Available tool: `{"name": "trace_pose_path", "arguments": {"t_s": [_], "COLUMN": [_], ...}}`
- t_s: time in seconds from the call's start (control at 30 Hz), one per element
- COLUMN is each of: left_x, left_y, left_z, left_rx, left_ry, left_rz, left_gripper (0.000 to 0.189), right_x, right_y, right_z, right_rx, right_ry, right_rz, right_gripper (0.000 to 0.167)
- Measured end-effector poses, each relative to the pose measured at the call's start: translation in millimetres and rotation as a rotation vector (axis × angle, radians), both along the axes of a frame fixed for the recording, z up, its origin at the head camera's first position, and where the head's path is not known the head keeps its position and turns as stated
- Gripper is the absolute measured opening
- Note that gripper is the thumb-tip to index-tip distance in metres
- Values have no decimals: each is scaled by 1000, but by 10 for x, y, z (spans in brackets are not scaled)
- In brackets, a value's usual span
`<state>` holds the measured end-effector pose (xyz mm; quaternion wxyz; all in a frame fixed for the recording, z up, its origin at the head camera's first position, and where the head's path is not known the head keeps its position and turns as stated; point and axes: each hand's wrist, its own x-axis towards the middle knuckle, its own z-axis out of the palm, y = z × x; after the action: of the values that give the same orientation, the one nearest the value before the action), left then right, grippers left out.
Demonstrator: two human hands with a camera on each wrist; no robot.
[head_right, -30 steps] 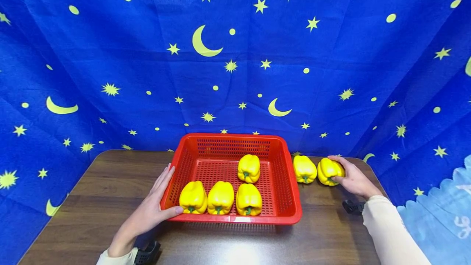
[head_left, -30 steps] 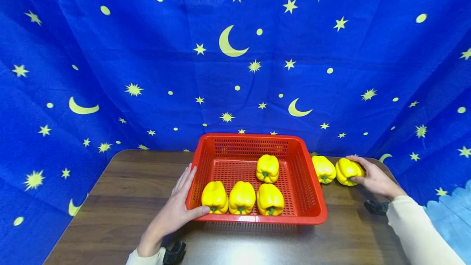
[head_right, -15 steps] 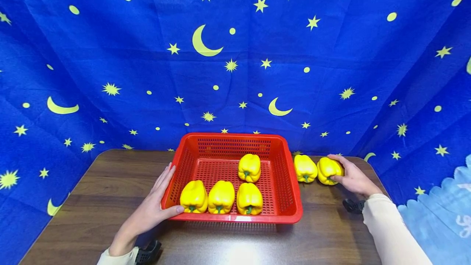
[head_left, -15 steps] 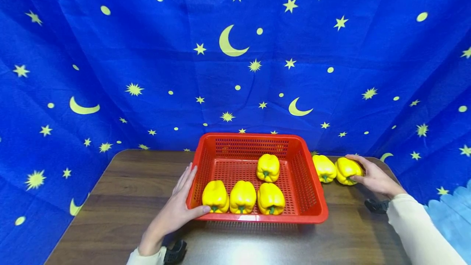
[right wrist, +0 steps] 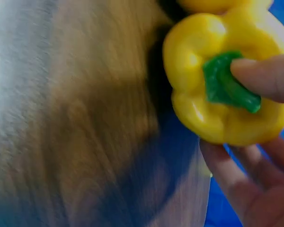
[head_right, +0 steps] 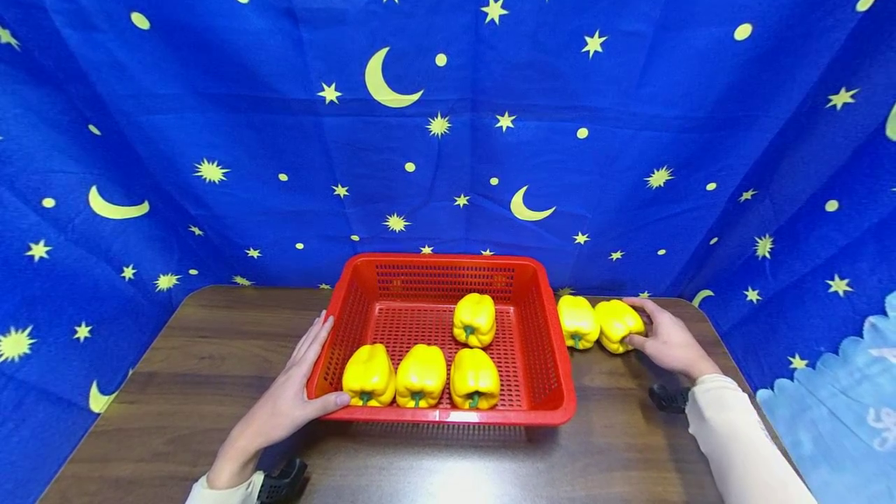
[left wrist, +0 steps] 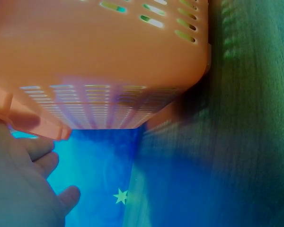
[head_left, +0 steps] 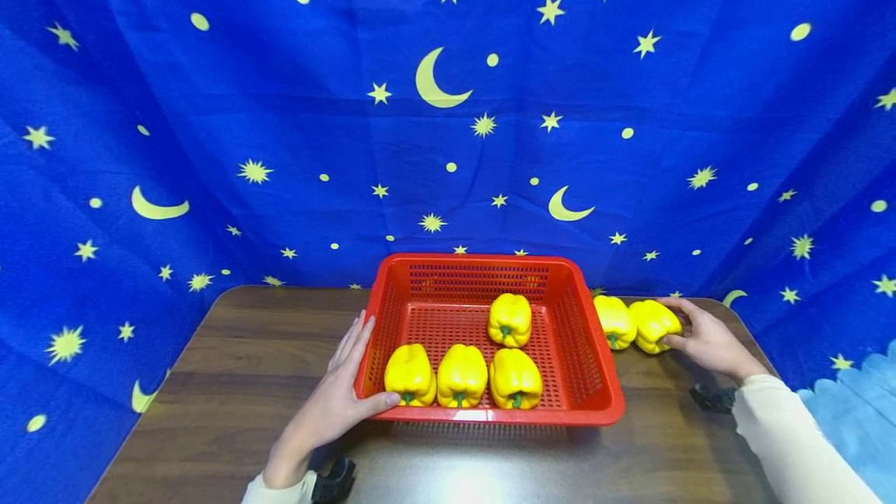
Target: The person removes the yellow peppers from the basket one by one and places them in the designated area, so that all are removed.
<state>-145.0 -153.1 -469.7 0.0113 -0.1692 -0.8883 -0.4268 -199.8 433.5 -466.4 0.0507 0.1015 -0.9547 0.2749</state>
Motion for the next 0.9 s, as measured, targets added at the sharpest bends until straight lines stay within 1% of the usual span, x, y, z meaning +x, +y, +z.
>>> {"name": "trace_pose_path", "arguments": {"t_s": [0.07,0.17,0.3,0.37,0.47,0.57,0.63,0.8,0.9], "left_x": [4,9,8,1,-1,-8,-16,-28,-29], "left_y": [0,2,7,11,12,2,-4,-10,-11], "left_z": [0,2,13,22,29,18,8,-17,-18], "left_rx": [-4,0,0,-5,-3,7,9,23,31], "left_ry": [-1,2,-7,-18,-28,-25,-20,10,20], "left_rz": [1,-3,1,5,3,-1,-5,-21,-22], "left_gripper": [109,110,110,109,109,109,109,110,110], "right_x": [21,59,91,97,106,106,110,130,132], "right_y": [-41,-99,-146,-154,-150,-147,-147,-194,-271], "right_z": [-9,-5,18,31,51,83,115,282,422], "right_rx": [32,50,61,67,77,81,88,80,61], "right_ry": [31,54,53,44,21,2,17,54,36], "right_rz": [-50,-114,-170,-185,-191,-171,-159,-137,-118], "right_gripper": [62,63,65,66,68,70,71,72,72]}}
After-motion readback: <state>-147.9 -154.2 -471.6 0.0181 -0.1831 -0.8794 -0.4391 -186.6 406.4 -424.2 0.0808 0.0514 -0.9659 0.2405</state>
